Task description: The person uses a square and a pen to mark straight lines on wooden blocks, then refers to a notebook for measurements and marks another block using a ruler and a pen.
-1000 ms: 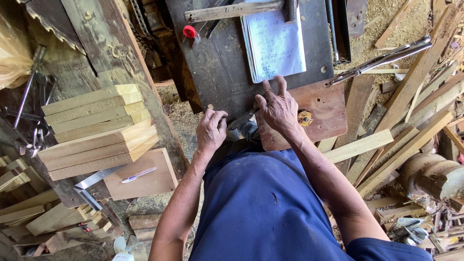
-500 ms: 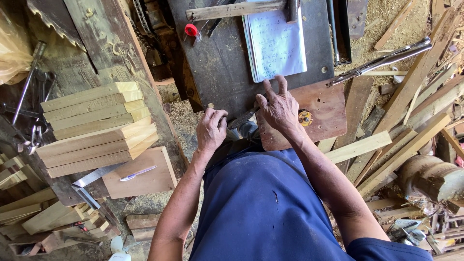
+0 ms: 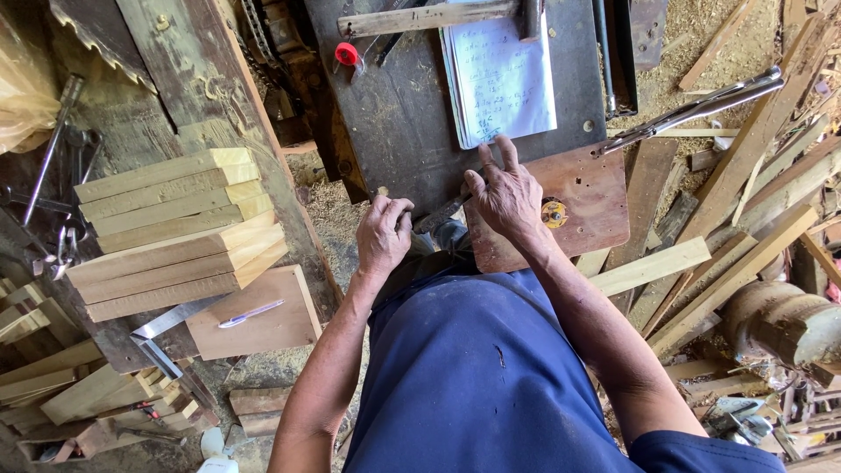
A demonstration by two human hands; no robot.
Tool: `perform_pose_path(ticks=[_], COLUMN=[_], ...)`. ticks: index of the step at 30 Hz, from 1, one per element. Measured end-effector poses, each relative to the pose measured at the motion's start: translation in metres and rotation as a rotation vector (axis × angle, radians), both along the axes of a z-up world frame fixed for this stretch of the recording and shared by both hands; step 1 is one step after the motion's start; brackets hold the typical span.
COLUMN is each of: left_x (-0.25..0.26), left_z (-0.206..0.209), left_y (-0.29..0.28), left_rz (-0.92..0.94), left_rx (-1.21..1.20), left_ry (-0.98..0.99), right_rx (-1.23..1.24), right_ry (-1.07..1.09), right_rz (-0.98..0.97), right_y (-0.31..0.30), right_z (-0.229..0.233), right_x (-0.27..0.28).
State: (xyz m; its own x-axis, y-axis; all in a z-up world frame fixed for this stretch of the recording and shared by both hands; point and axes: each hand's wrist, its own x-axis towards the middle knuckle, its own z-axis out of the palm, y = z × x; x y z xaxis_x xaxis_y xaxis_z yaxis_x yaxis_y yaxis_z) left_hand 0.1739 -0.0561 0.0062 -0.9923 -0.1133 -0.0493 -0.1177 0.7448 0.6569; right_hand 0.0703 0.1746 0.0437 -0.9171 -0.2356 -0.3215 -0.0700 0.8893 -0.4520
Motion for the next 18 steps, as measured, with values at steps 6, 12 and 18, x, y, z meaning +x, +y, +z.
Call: perform_pose_path(ticks=[6, 12, 18], left_x=[-0.002, -0.002, -0.002], left_z=[0.002, 0.003, 0.002], left_y=[0.001, 0.0, 0.0], left_rz=[0.0, 0.004, -0.009], left_rx=[0.002, 0.005, 0.012], left_ry=[0.007, 0.011, 0.032], right_rx=[0.04, 0.03, 0.025], right_ry=[0.08, 0.263, 0.363], right_rz=[0.021, 0.03, 0.029], right_y=[0.003, 0.012, 0.015], right_z=[0.0, -0.029, -0.056], right_x=[0.001, 0.005, 0.01])
